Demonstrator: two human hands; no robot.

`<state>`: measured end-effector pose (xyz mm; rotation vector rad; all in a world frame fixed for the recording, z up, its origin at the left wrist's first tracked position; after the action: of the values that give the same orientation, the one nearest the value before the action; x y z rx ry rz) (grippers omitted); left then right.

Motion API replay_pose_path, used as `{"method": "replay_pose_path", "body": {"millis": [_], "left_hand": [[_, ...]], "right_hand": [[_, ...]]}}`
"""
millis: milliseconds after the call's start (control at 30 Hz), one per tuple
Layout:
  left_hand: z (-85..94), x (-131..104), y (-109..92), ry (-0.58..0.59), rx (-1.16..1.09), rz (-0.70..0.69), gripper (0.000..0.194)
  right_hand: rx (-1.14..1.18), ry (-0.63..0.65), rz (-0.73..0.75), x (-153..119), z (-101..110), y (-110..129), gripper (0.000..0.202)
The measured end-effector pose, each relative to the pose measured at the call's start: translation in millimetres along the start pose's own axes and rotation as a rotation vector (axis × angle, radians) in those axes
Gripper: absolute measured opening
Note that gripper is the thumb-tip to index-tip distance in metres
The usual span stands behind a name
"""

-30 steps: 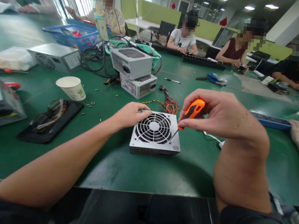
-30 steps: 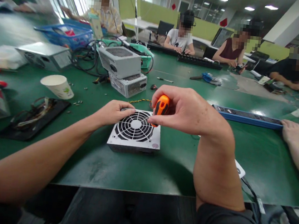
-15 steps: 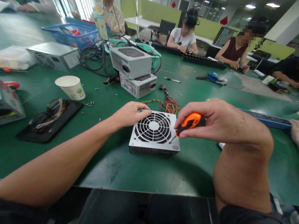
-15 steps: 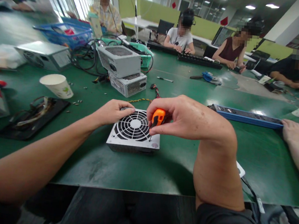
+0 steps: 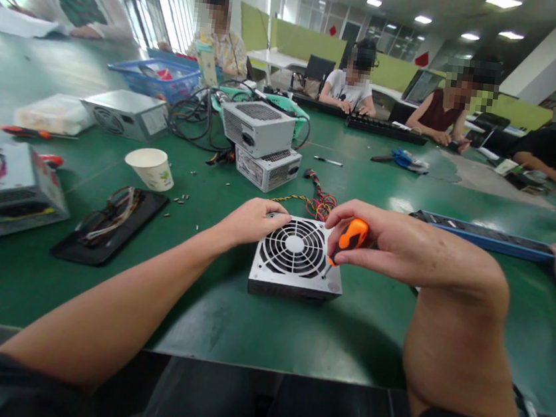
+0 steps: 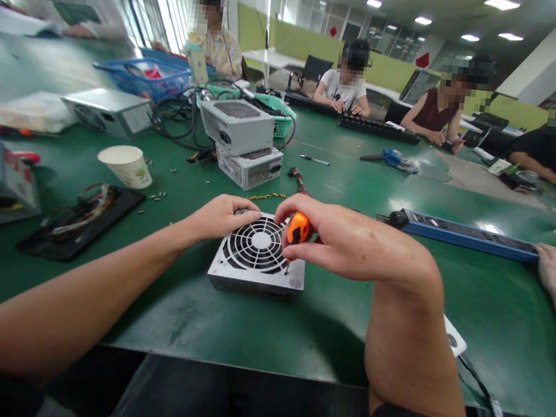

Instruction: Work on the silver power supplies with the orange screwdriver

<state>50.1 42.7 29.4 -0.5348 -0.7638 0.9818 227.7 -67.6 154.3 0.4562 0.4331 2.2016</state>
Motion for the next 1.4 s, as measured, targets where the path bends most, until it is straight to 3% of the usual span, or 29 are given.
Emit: {"method": "replay_pose_path", "body": {"millis": [100, 200, 300, 400, 467, 900, 1200, 1400], "left_hand": [[0.3, 0.0, -0.4, 0.0, 0.002, -0.007, 0.041], [0.5, -0.2, -0.4, 0.001, -0.006, -0.003, 0.041], [0.1, -0.1, -0.5, 0.003, -0.008, -0.005, 0.04], [0.1, 0.1, -1.0, 0.003, -0.005, -0.007, 0.04], [0.1, 0.2, -1.1, 0.004, -0.001, -0.004, 0.04], [0.0, 0.0, -2.2, 0.01, -0.02, -0.003, 0.041], [-0.3, 0.2, -1.4, -0.002, -0.025, -0.01, 0.042], [-0.7, 0.4, 0.1, -0.02, -0.018, 0.009, 0.045]], "right_hand": [[0.022, -0.009, -0.024, 0.5, 2.7, 0.5, 0.044], [0.211, -0.118, -0.078, 3.7, 11.2, -4.1, 0.042], [0.355, -0.369, -0.164, 10.8, 24.0, -23.1, 0.044], [0.206, -0.667, -0.213, 17.9, 35.0, -47.4, 0.047], [0.095, -0.753, -0.206, 23.9, 34.6, -58.2, 0.045], [-0.008, -0.653, -0.143, 34.9, 20.1, -68.6, 0.042], [-0.114, -0.485, -0.112, 32.5, 12.4, -50.7, 0.032], [-0.1, -0.466, -0.102, 30.8, 15.5, -53.0, 0.03]]}}
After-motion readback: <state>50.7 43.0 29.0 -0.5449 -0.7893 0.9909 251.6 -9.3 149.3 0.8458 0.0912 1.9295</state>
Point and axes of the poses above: each hand's wrist, its own x-axis towards the middle knuckle, its own z-axis out of the back of the hand, y = z × x, the point moved 7 cm from there along x, towards the middle knuckle, and after that the axes turned 12 degrees about -y, right-handed, at the moved point
